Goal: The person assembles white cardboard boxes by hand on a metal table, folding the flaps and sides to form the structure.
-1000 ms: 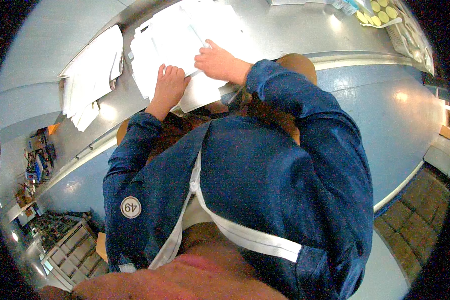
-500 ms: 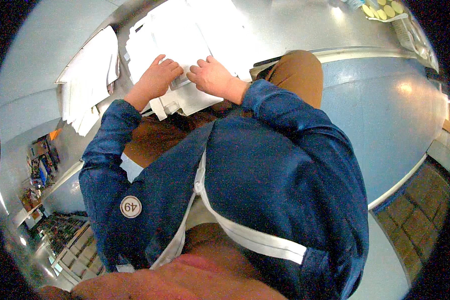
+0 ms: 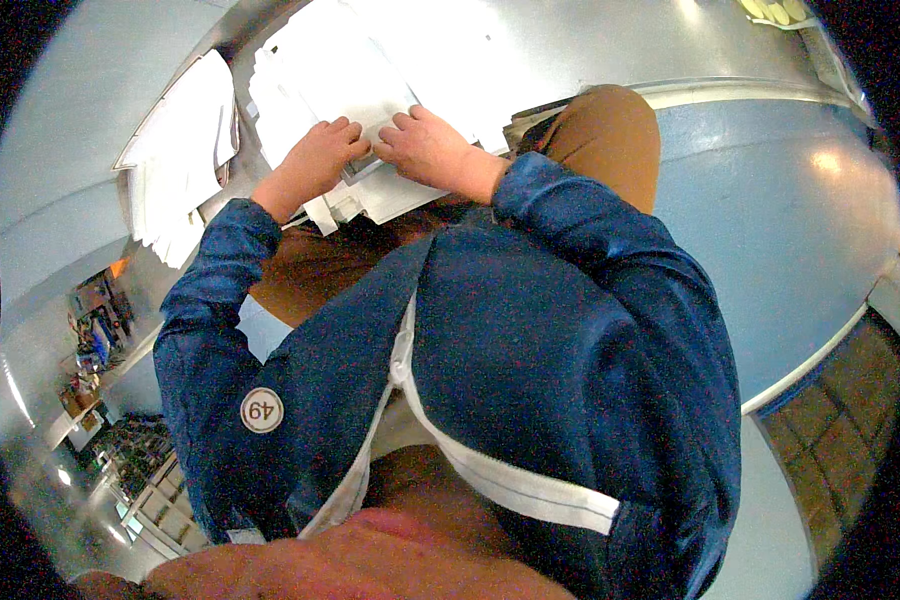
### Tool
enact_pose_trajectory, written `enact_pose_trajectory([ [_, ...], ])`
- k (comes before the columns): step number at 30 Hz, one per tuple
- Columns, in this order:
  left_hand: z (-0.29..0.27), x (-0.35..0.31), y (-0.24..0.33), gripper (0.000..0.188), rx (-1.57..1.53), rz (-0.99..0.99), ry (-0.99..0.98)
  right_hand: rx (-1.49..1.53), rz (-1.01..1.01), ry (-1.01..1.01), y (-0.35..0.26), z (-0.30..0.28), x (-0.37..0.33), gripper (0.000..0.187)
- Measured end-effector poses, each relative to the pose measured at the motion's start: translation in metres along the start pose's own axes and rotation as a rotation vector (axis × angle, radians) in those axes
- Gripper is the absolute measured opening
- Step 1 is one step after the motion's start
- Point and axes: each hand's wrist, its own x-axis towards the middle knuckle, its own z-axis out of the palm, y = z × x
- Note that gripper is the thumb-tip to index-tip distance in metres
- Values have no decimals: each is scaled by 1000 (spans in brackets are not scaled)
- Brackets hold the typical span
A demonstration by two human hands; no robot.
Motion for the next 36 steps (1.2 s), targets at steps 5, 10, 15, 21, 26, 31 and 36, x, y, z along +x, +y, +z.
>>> enact_pose_trajectory([
  [5, -1, 2, 3, 26, 31, -1, -16, 3, -21, 28, 1, 1, 1, 30],
  [10, 2, 1, 4, 18, 15, -38, -13, 20, -24, 38, 1, 2, 1, 29],
  [15, 4, -3, 8, 17, -58, -102, 56, -2, -19, -13, 1, -1, 0, 25],
  [21, 18, -18, 7, 19, -167, -153, 172, 30, -33, -28, 0, -6, 2, 24],
  [26, 18, -18, 15, 32, -125, -138, 247, 45, -42, 75, 2, -4, 3, 20],
  [31, 15, -8, 67, 42, -180, -371, 183, 70, -38, -14, 8, -9, 7, 24],
  [36, 26, -4, 72, 23, -134, -482, 142, 16, -162, -132, 28, -38, 18, 26],
])
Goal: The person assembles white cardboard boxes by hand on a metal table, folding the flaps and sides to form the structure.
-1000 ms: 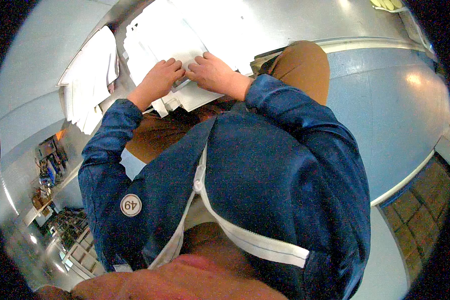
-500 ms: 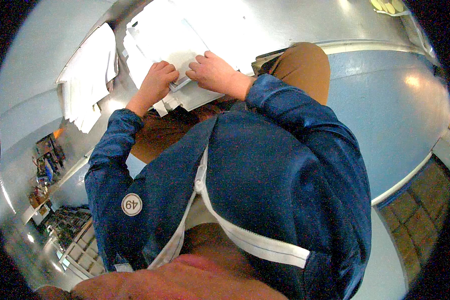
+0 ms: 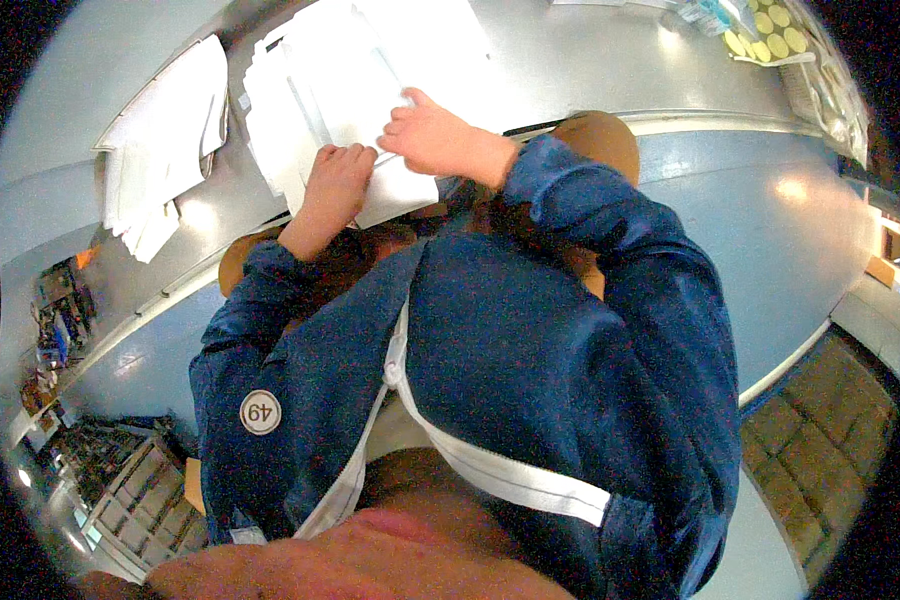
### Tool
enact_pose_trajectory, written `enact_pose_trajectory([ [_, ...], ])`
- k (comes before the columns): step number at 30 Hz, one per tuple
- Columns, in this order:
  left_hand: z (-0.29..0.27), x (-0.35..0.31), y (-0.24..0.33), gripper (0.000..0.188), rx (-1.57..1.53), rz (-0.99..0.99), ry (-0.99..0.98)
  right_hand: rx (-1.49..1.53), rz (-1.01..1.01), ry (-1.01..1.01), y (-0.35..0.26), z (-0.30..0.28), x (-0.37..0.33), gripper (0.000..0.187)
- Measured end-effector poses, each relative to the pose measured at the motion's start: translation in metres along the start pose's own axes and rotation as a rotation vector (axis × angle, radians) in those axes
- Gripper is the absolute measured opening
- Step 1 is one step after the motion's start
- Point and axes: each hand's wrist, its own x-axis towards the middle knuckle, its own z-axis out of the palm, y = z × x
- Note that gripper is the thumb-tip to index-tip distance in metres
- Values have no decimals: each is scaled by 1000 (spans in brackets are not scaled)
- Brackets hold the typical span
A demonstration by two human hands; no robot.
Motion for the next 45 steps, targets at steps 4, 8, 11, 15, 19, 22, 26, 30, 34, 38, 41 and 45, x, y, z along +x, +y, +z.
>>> enact_pose_trajectory([
  [4, 3, 3, -4, 16, -10, 0, 70, -78, -138, 22, 23, -13, -23, 31],
  [8, 14, 15, 22, 15, -107, 0, 202, 17, -181, -157, 15, -15, -14, 32],
  [11, 18, 12, 22, 17, -135, 40, 271, 186, -188, -294, 28, -31, -9, 25],
  [15, 22, 16, 26, 21, -91, 54, 345, 389, -34, -351, 48, -33, 16, 20],
  [19, 24, 9, 27, 23, -85, 24, 361, 85, -198, -306, 28, -24, 26, 15],
  [22, 22, 9, 30, 25, -81, 13, 370, 17, -166, -345, 29, -18, 22, 14],
  [26, 24, 10, 29, 26, -92, -1, 364, 19, -198, -272, 28, -9, 23, 15],
  [30, 23, 10, 31, 25, -95, -7, 380, 19, -169, -303, 27, -7, 25, 13],
  [34, 21, 8, 32, 31, -99, -24, 314, 43, -88, -294, 22, -9, 22, 11],
  [38, 22, 6, 34, 30, -99, -39, 299, -39, -78, -312, 17, -12, 18, 11],
  [41, 22, 6, 36, 29, -99, -50, 302, -18, -129, -207, 22, -11, 11, 12],
  [45, 18, 5, 38, 28, -122, -30, 357, 72, -180, -212, 31, -20, 6, 12],
])
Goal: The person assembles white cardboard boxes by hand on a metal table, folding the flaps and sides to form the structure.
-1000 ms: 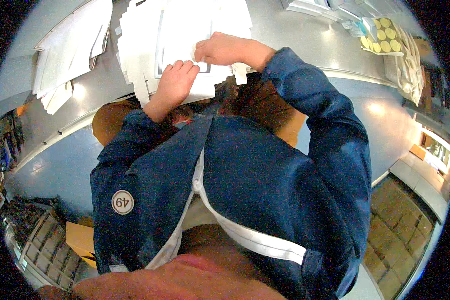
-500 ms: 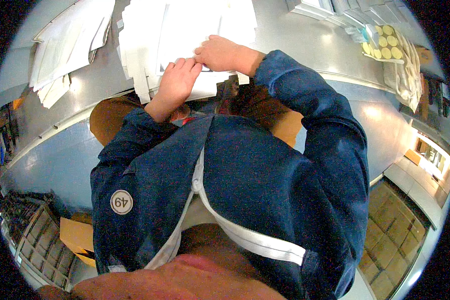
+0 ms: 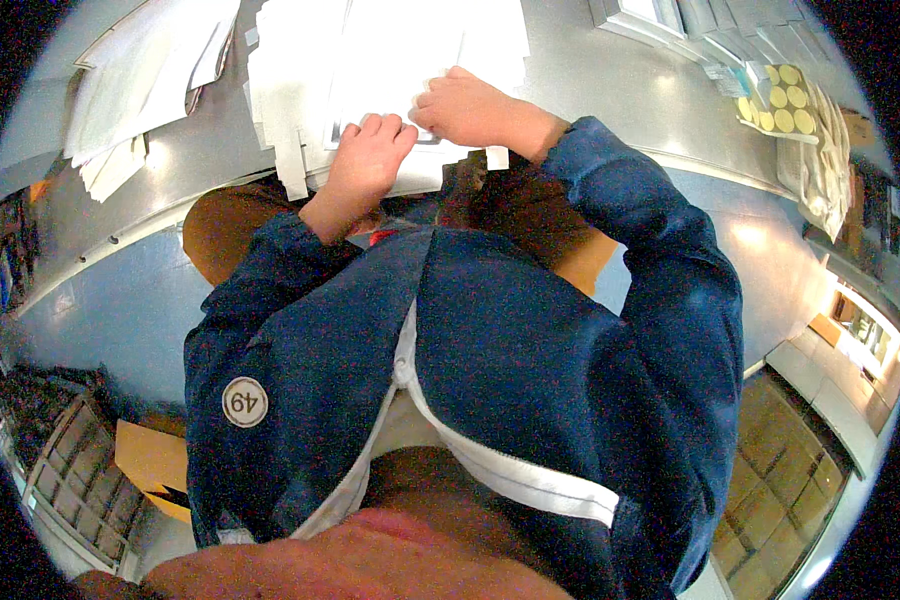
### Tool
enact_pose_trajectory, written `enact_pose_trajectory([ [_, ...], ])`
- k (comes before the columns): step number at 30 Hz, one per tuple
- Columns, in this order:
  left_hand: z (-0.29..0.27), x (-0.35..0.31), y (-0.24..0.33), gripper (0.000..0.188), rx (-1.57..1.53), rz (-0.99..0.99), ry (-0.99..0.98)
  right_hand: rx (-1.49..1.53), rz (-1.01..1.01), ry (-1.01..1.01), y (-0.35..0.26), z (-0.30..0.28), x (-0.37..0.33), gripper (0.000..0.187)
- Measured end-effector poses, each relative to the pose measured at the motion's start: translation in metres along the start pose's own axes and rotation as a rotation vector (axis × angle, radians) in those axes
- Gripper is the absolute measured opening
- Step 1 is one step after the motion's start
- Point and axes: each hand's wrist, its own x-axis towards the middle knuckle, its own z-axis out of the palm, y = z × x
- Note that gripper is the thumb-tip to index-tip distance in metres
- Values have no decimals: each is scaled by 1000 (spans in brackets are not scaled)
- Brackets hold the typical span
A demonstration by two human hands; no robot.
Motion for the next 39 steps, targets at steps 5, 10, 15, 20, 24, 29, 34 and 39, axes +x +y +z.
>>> enact_pose_trajectory([
  [5, 6, 1, -1, 24, 23, 0, -6, 81, -32, -43, 3, -8, -2, 14],
  [10, 16, 10, -4, 21, -1, 23, -25, 267, 5, 198, -2, 16, -7, 18],
  [15, 16, 5, -10, 23, -56, -53, -74, 10, 228, 141, -47, 12, -17, 24],
  [20, -24, 16, -16, 36, 66, -23, -282, -150, 152, 284, -36, 24, -27, 16],
  [24, -50, 7, -49, 49, 182, 137, -356, -162, 83, 229, -13, 18, -31, 15],
  [29, -34, 4, -58, 55, 214, 303, -446, -209, 53, 217, -8, 14, -28, 13],
  [34, -29, 9, -41, 45, 141, 302, -447, -321, 200, 229, -22, 17, -26, 7],
  [39, -42, 8, -60, 21, 319, 271, -329, -404, 91, 148, -13, 13, -20, 8],
])
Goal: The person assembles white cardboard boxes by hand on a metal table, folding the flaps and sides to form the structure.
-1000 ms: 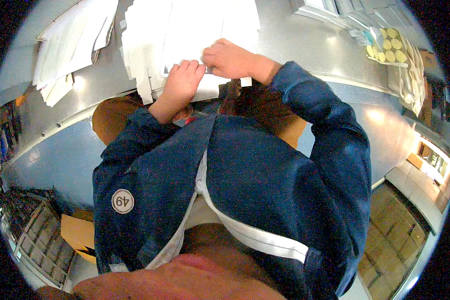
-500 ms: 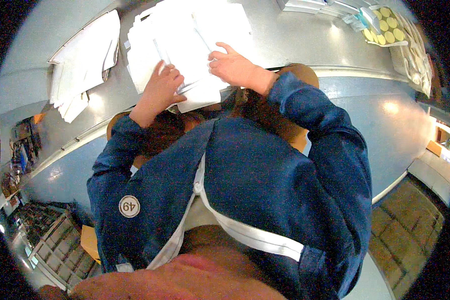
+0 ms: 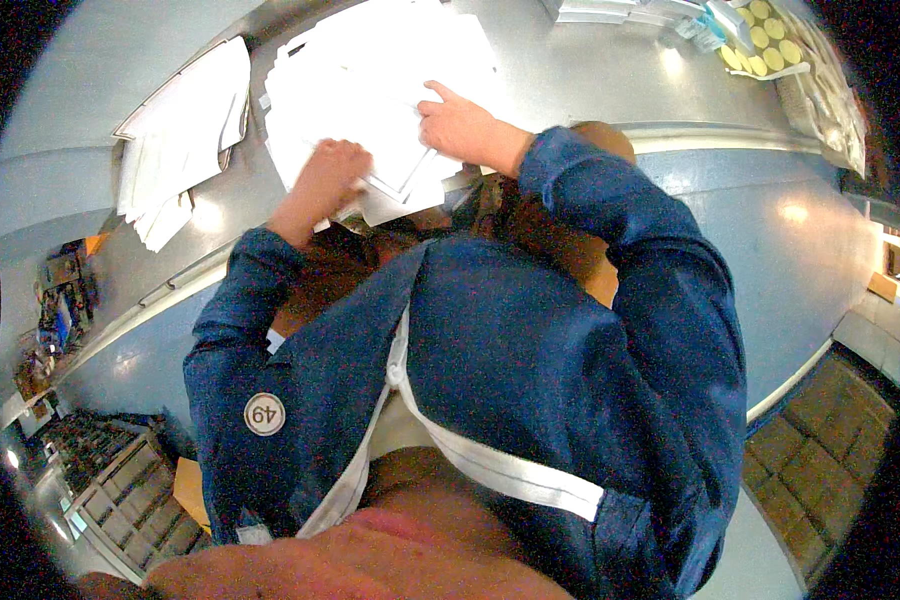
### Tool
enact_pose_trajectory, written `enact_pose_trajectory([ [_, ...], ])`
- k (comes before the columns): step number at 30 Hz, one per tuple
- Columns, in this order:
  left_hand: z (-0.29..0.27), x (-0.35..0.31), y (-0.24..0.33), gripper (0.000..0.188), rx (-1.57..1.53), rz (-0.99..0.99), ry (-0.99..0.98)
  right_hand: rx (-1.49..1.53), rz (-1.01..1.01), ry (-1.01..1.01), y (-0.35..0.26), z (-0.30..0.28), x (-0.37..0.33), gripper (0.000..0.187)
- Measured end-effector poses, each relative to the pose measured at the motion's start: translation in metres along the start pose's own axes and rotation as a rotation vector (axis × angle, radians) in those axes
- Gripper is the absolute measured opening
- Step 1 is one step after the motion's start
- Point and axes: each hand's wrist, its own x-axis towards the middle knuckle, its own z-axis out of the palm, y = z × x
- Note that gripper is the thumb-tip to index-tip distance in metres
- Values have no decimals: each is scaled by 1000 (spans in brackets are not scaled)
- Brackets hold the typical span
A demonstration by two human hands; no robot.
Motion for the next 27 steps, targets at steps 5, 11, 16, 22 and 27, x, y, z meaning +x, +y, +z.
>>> enact_pose_trajectory([
  [5, 3, -8, -42, 15, -104, -22, -165, -99, -37, -75, 17, -10, 9, 13],
  [11, 11, 20, 24, 26, -411, -304, -42, 187, 179, 136, -9, -13, 8, 25],
  [16, 0, 65, 49, 42, -734, -422, 153, 50, 142, 78, 14, 10, -2, 21],
  [22, 20, 35, -37, 66, -702, -775, 195, 173, 117, 90, 11, 4, -7, 31],
  [27, 38, 20, -19, 65, -894, -877, 222, 350, -55, 14, 6, -1, -17, 36],
])
